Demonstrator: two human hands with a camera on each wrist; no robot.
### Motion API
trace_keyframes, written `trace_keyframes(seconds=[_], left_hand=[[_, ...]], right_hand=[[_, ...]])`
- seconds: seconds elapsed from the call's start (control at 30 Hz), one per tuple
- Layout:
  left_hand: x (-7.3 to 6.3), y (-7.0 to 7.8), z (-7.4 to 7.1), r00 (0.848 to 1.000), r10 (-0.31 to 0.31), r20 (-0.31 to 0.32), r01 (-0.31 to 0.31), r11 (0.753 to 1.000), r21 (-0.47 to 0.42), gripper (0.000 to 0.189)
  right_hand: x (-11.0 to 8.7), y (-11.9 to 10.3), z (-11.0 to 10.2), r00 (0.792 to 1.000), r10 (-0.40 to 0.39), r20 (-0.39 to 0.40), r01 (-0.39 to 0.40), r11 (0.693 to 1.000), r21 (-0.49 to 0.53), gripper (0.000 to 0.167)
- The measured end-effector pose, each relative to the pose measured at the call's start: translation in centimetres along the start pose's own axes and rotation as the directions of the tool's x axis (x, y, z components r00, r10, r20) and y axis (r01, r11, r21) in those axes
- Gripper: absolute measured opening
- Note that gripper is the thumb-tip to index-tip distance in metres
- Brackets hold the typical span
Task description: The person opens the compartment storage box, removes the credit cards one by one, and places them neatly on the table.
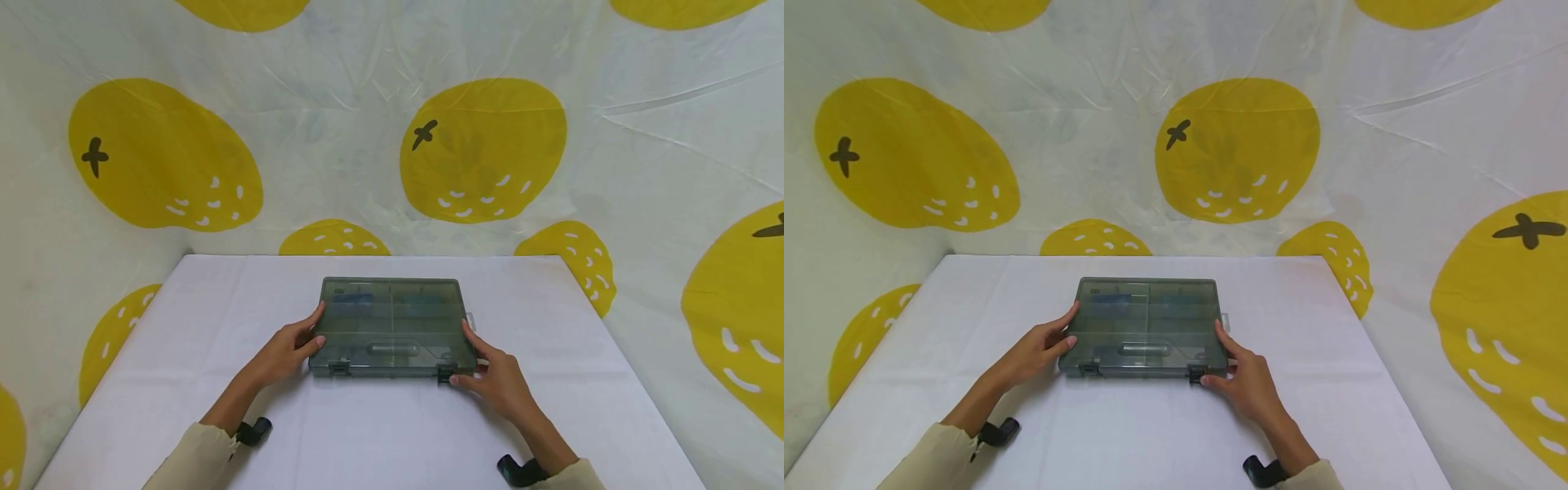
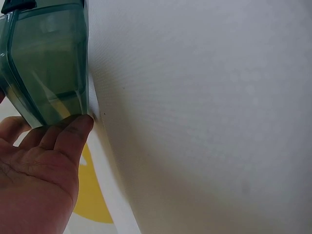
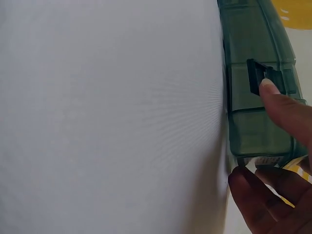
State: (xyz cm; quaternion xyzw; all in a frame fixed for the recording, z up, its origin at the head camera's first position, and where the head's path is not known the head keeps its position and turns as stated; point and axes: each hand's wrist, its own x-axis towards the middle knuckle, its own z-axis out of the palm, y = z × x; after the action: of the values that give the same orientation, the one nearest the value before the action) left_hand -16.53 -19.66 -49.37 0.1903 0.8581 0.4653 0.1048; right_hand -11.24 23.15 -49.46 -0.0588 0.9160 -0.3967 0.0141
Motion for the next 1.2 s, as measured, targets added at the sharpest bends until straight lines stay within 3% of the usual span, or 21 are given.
trace_keyframes(seconds=[0.27,0.43,0.6,0.73,0.97,1.2], left_hand=[[-0.1,0.1,0.0,1.000,0.009,-0.009,-0.009,1.000,0.026,0.076],[-0.1,0.1,0.1,1.000,-0.015,0.001,0.015,1.000,0.009,0.077],[-0.1,0.0,0.1,1.000,-0.003,0.001,0.003,1.000,0.012,0.077],[-0.2,0.0,0.0,1.000,0.001,0.000,-0.001,1.000,0.019,0.076],[-0.2,0.1,0.0,1.000,0.002,0.001,-0.002,1.000,0.019,0.075],[-0.1,0.4,0.0,1.000,0.013,0.003,-0.013,1.000,0.016,0.075]], right_hand=[[-0.2,-0.4,0.2,0.997,-0.043,-0.060,0.035,0.992,-0.120,0.104],[-1.0,-1.0,-0.3,0.996,-0.026,-0.088,0.008,0.980,-0.200,0.099],[-2.1,-2.3,-0.8,0.984,-0.019,-0.177,-0.023,0.973,-0.231,0.087],[-2.4,-3.4,-0.8,0.970,-0.059,-0.237,0.005,0.975,-0.220,0.085],[-1.7,-5.5,0.8,0.968,-0.116,-0.220,0.086,0.986,-0.141,0.085],[-0.6,-7.8,3.5,0.974,-0.169,-0.150,0.147,0.978,-0.146,0.086]])
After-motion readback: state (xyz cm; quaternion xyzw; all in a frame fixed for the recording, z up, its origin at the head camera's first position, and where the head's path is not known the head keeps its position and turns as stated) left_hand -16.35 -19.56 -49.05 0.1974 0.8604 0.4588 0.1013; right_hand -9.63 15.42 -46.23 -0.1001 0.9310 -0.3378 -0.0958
